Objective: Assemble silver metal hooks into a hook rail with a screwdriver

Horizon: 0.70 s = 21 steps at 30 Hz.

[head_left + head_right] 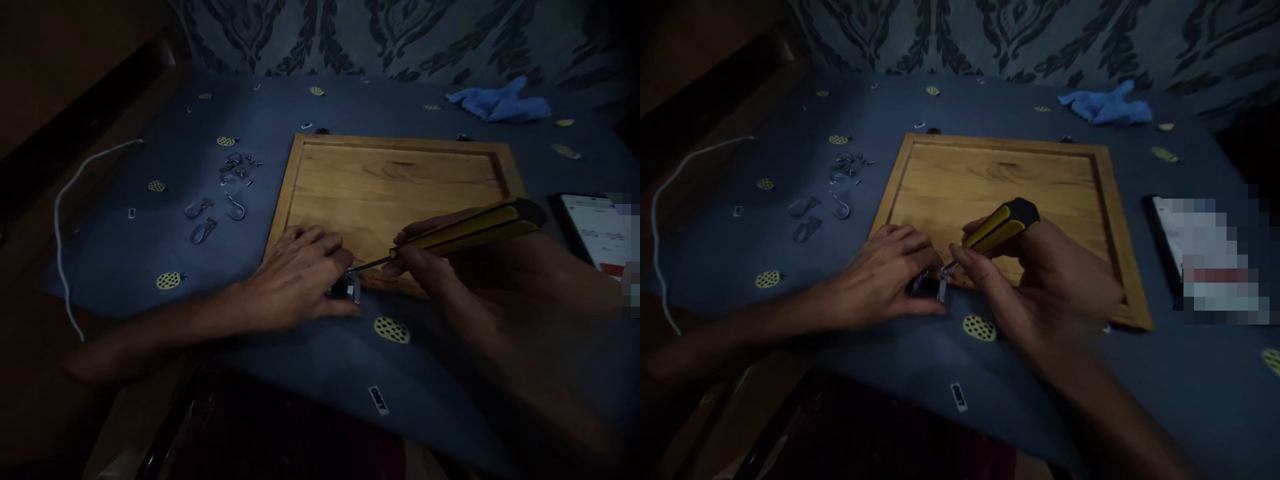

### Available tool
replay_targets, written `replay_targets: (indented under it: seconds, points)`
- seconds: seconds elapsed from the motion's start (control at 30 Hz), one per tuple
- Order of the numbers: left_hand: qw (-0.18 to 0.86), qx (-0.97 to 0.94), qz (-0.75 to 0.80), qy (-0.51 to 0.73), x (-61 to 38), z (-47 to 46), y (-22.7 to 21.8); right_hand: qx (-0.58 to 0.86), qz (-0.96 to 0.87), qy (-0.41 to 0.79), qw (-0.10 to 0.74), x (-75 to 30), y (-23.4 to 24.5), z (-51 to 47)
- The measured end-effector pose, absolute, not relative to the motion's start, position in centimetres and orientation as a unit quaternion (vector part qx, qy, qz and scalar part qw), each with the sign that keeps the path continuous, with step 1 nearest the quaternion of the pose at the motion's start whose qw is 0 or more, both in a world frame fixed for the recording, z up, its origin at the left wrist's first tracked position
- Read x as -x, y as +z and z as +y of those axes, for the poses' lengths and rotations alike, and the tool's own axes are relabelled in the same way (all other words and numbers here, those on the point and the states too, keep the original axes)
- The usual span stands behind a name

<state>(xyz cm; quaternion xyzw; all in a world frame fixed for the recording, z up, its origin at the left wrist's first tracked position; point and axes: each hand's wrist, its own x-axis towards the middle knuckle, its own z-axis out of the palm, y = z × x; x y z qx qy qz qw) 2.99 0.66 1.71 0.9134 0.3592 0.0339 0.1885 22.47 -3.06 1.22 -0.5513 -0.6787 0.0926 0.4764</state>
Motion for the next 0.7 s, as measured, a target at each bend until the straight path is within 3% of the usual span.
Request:
replay_targets:
  seconds: [0.2, 0.47, 0.7]
  points:
    - [0.188, -0.916, 0.352, 0.046, -2.9, 0.7, 1.6, 0.514, -0.742, 0.087, 0.422, -22.9, 2.1, -3.2]
    - [0.185, -0.916, 0.354, 0.045, -2.9, 0.7, 1.6, 0.490, -0.732, -0.021, 0.473, -23.5, 0.0, -2.0]
    - [0.194, -0.914, 0.355, 0.040, -2.9, 0.6, 1.7, 0.504, -0.719, 0.065, 0.474, -22.8, 1.5, -2.6]
